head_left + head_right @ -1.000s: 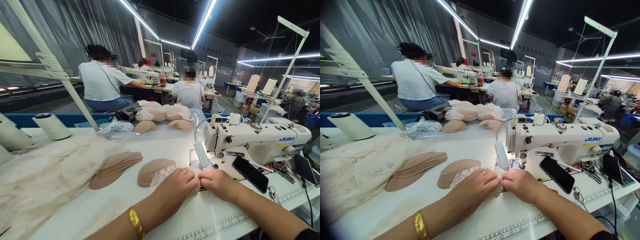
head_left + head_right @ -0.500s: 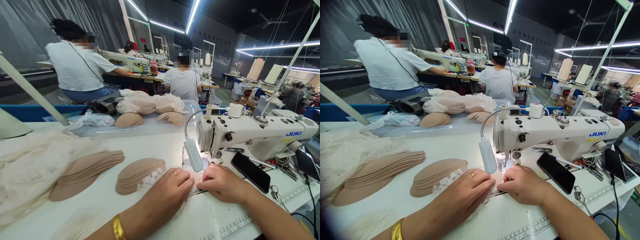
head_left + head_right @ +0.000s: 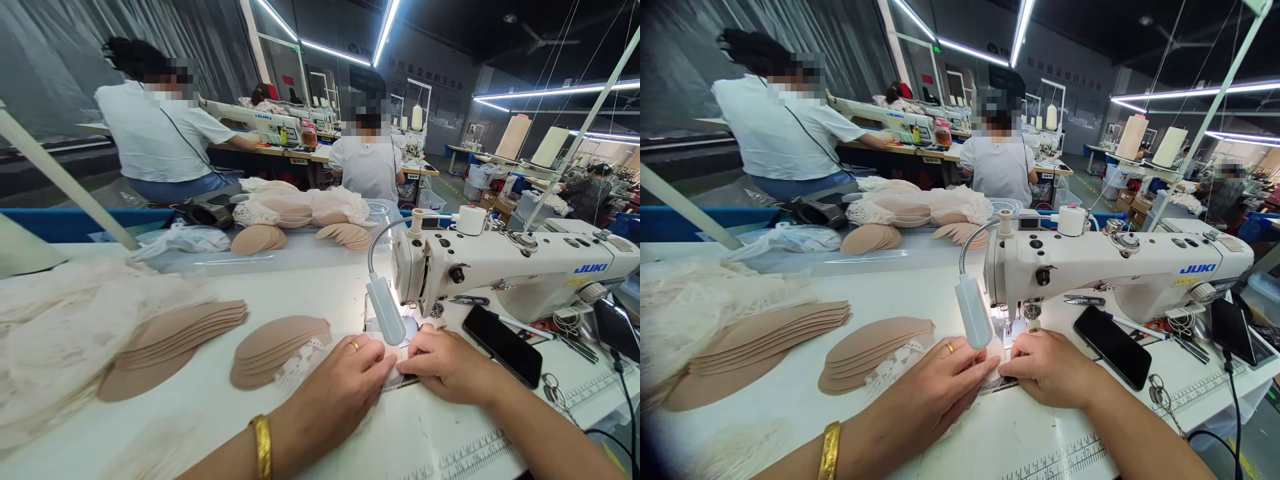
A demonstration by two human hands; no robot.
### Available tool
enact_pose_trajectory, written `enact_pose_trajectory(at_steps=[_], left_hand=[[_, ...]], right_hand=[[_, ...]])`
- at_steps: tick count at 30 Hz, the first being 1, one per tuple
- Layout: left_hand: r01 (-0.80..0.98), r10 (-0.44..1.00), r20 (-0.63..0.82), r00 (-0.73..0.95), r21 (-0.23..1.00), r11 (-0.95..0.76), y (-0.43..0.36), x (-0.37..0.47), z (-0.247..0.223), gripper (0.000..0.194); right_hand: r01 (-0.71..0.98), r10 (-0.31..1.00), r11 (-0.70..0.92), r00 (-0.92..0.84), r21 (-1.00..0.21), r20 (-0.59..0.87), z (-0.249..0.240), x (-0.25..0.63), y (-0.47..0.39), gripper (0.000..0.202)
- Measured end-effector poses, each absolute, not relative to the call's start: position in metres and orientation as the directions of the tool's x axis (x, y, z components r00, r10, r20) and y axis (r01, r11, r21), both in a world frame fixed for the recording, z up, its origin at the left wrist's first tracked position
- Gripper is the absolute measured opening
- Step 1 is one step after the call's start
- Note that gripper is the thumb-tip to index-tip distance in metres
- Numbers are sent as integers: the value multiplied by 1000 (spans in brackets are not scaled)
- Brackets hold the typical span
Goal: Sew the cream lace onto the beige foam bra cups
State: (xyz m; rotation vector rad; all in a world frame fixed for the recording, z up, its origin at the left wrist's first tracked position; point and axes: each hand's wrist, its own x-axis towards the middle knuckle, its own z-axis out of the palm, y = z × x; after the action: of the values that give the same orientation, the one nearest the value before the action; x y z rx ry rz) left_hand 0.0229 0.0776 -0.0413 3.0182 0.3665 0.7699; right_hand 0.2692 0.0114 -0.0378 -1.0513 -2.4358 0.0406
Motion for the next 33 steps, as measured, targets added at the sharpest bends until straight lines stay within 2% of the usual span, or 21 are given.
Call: enact_pose_trajectory(at_steps=[10, 21, 33], left_hand=[[163, 168, 557, 814, 60, -985, 85, 25, -45, 27], [88, 117, 547, 829, 79, -993, 119, 32, -45, 19], [111, 147, 524, 839, 99, -989, 121, 31, -45, 24]], right_hand=[[789, 812, 572, -507, -225, 288, -38, 265, 11, 22], [857, 848, 477, -389, -196, 360, -53, 263, 20, 24], [877, 866, 449, -380, -172, 324, -53, 260, 20, 18]])
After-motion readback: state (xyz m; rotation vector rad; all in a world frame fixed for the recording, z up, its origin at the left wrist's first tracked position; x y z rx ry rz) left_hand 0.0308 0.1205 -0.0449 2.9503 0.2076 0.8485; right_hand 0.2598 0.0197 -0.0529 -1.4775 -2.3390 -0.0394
